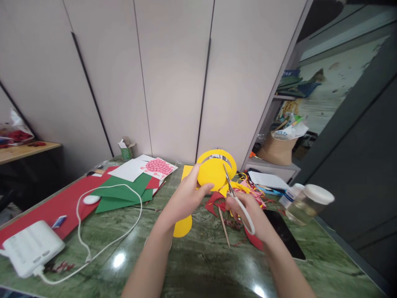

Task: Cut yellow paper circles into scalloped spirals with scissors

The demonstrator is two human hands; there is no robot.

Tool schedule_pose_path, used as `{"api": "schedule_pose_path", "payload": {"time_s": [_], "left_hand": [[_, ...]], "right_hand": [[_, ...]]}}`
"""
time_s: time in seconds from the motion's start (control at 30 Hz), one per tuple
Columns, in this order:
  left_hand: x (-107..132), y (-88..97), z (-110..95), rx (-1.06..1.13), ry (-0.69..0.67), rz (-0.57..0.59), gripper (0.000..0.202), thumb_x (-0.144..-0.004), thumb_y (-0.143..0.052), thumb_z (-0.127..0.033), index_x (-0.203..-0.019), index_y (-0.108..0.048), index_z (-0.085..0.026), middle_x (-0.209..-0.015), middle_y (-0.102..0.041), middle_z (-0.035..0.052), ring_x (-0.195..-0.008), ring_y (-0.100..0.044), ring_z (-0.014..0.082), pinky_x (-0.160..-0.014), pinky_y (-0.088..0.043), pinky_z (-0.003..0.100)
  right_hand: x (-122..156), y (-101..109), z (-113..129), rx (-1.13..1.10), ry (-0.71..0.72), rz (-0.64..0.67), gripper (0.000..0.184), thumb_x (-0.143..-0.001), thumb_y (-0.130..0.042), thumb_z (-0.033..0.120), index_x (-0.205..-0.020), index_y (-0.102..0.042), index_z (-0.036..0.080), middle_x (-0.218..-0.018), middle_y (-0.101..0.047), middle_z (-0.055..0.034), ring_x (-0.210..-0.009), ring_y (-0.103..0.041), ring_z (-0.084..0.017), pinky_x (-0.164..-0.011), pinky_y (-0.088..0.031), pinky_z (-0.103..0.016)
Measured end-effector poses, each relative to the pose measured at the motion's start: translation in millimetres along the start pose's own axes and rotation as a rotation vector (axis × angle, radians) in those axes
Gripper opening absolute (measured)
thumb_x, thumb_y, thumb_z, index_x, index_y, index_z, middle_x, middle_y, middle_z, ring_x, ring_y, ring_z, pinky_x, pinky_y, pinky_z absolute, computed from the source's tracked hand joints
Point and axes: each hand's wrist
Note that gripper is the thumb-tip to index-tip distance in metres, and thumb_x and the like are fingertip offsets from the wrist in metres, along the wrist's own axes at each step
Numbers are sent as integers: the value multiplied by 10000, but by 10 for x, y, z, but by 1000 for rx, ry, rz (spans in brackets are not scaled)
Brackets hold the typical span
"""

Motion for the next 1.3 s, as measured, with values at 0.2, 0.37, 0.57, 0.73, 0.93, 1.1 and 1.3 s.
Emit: {"api": "schedule_pose_path", "payload": {"time_s": [0.2, 0.37, 0.57, 0.73, 0.93, 1.1, 1.3], "left_hand": [[18, 79, -5, -36, 2, 56, 273, -830, -508, -237, -1099, -477, -200, -1053, -589, 62, -926, -555, 213, -774, -458, 334], [34, 166, 33, -126, -19, 102, 250, -833, -496, -228, -1080, -487, -192, -1040, -592, 67, -888, -550, 207, -754, -452, 329], [51, 262, 79, -228, -37, 166, 265, -833, -496, -220, -1095, -471, -189, -1013, -598, 70, -890, -546, 214, -755, -446, 336], [67, 315, 71, -232, -45, 235, 331, -833, -492, -221, -1162, -458, -210, -1062, -588, 67, -913, -548, 219, -749, -454, 327], [98, 442, 161, -340, -45, 255, 392, -812, -538, -271, -1195, -472, -215, -1062, -595, 74, -937, -546, 250, -807, -448, 377], [70, 420, 127, -146, 7, 189, 348, -795, -558, -248, -1137, -511, -207, -1057, -601, 68, -950, -558, 241, -789, -476, 359], [-14, 218, 52, 109, 4, 4, 336, -822, -541, -268, -1138, -461, -182, -1063, -594, 70, -873, -580, 183, -699, -487, 275]], "right_hand": [[-2, 26, 31, 40, 42, 55, 496, -873, -367, 579, -580, -421, 181, -505, -398, 36, -482, -380, -113, -460, -275, -231], [3, 58, 58, 55, -15, 108, 500, -849, -400, 600, -612, -476, 167, -509, -397, 38, -463, -364, -108, -442, -252, -225], [11, 81, 47, 28, -33, 171, 504, -835, -414, 619, -605, -450, 172, -533, -358, 46, -480, -321, -100, -444, -221, -220], [13, 102, 19, 67, -1, 192, 484, -829, -443, 599, -590, -414, 179, -558, -312, 49, -509, -274, -99, -454, -196, -222], [30, 164, 34, 168, -15, 255, 467, -840, -484, 522, -548, -350, 182, -562, -277, 50, -536, -246, -100, -463, -185, -231], [10, 123, 18, 110, 18, 222, 468, -835, -483, 539, -553, -407, 174, -535, -314, 51, -498, -279, -93, -442, -189, -228], [-63, -29, -13, -22, 16, 109, 480, -826, -436, 598, -582, -399, 186, -524, -341, 52, -464, -313, -91, -428, -228, -214]]}}
Point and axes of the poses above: each hand's wrist, its own x-axis away from the middle knuckle, its own y-axis out of the back of the hand, z = x × y
